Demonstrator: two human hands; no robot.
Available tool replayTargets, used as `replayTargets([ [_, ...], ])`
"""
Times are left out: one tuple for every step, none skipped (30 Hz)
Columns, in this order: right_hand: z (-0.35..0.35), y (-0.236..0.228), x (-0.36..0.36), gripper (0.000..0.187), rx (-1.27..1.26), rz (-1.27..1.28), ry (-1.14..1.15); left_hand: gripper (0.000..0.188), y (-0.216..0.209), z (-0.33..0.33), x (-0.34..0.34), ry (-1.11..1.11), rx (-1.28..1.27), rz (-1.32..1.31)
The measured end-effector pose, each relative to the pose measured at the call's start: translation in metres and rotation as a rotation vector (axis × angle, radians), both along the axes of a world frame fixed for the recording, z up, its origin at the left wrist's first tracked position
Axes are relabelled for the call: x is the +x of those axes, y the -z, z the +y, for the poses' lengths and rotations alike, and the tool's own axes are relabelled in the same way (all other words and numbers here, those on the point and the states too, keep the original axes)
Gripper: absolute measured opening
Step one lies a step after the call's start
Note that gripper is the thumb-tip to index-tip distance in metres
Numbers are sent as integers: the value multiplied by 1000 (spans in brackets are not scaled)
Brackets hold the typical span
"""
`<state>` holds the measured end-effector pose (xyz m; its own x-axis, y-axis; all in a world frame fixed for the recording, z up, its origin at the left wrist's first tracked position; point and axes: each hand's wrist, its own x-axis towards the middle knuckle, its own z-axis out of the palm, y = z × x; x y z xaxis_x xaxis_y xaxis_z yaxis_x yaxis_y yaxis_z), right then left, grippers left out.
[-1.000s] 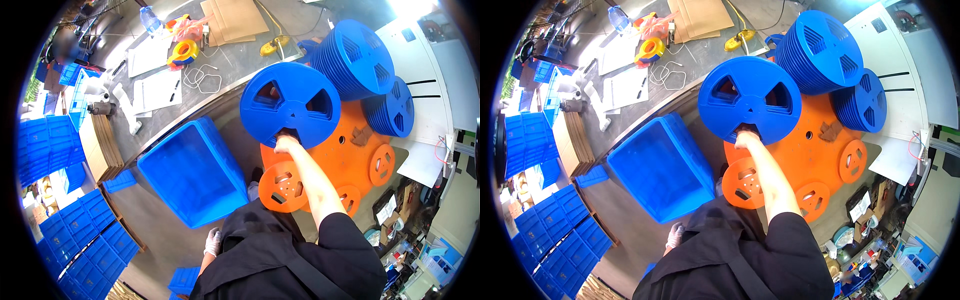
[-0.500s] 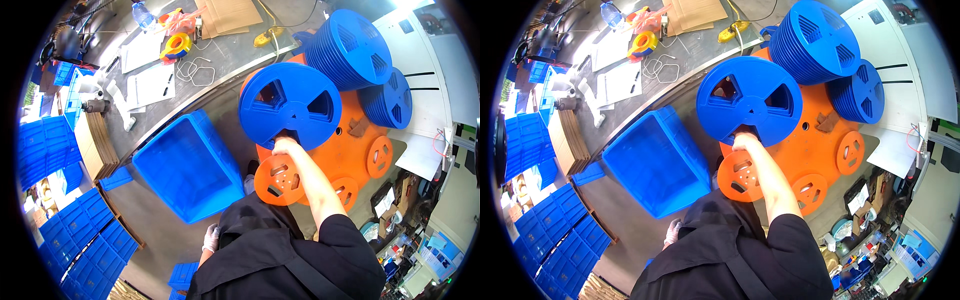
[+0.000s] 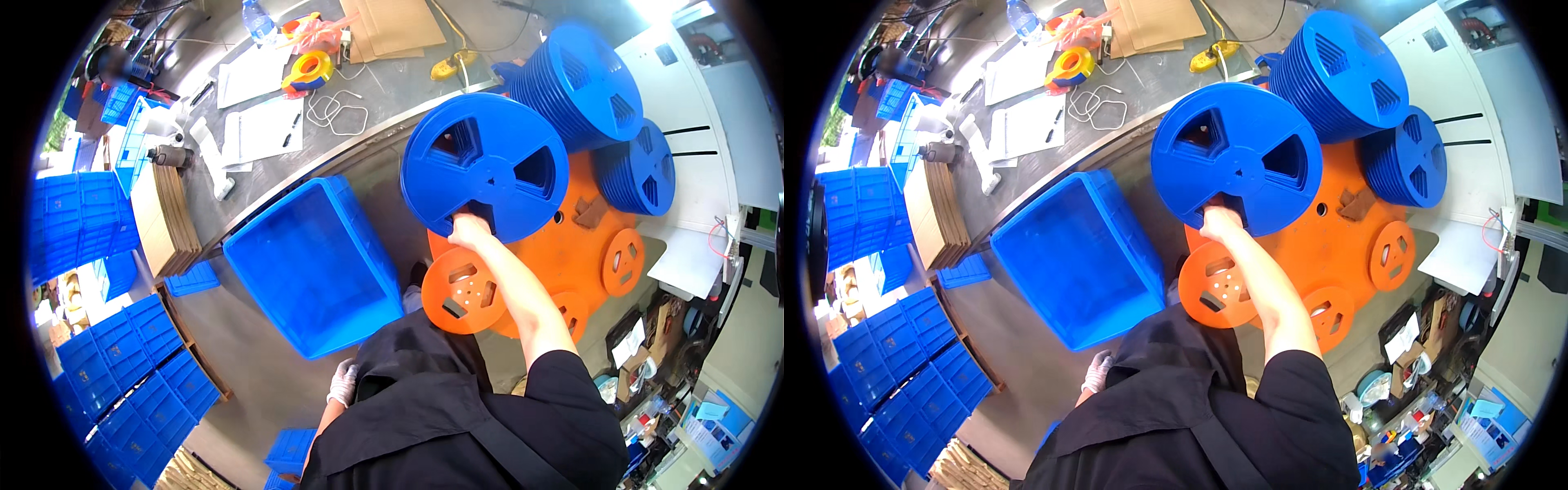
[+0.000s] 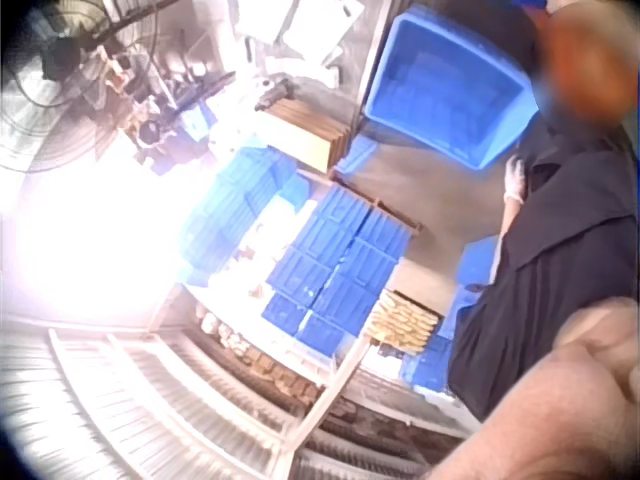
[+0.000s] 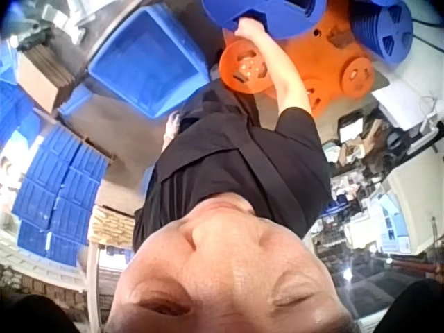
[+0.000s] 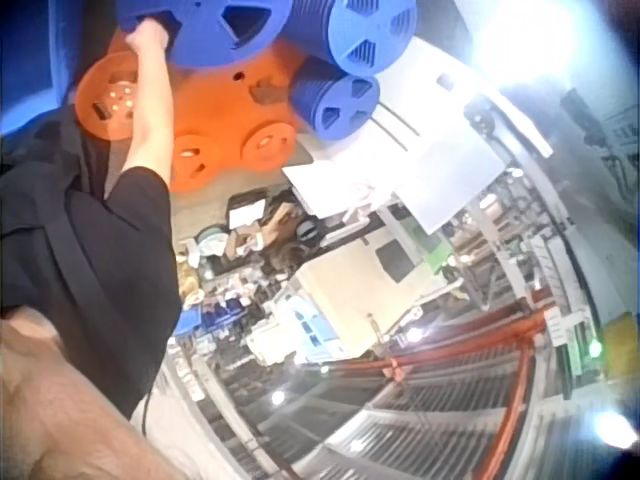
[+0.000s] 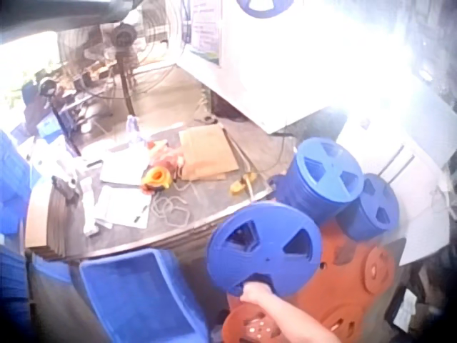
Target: The person retrieves a blue plastic crate from a stack and places it on a workbench. They then repeatedly pick up blue circular plastic reels from a pile, inspect them, and place them into the crate one by one.
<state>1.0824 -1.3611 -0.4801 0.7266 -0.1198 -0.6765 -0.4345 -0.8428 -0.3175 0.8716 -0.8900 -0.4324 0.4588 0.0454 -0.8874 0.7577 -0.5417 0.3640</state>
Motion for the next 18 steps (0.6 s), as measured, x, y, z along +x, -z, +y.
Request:
replayTargets([
  [0,-18,7,54,37,-10,1,39,1,1,1,26,3,-27],
  [2,-36,13,56,57,-59,12,39,0,2,2,53,5,-54],
  [2,-58,21,61,99,-102,54,40,0,3,6,89,4,-84],
  [3,-80,31,61,176,-124,80,40,7,11,4,55,-47,-98],
  [3,-97,37,61,252,-147,105,40,18,21,7,61,-52,-113],
  [2,-106,36,61,463,-224,222,40,29,30,9,59,-61,-128],
  [15,-133,39,61,688,-280,318,41,23,32,5,34,-59,-132],
  [21,-168,33,55,850,-238,449,40,18,35,8,104,-28,-253],
  [22,-194,20,46,1004,-200,561,41,4,32,21,122,-28,-284],
  [39,-226,5,40,1196,-227,758,41,35,56,10,-82,-119,-181],
  [50,-240,-13,37,1317,-291,888,40,53,71,7,-90,-111,-253],
  [43,-228,-37,38,1448,-281,907,39,54,76,17,-14,-72,-355],
  [74,-249,-53,48,1539,-374,932,38,27,75,32,42,-41,-438],
  [93,-249,-68,58,1733,-440,977,38,5,76,44,2,-31,-475],
  [108,-242,-87,59,1862,-458,939,38,-12,82,54,-56,-5,-530],
  [127,-233,-104,56,2000,-459,881,37,-12,98,61,-35,43,-641],
  [146,-224,-120,53,2141,-458,823,38,-21,108,71,-109,56,-642],
  [170,-222,-134,51,2186,-454,816,40,-18,125,73,-229,25,-740],
])
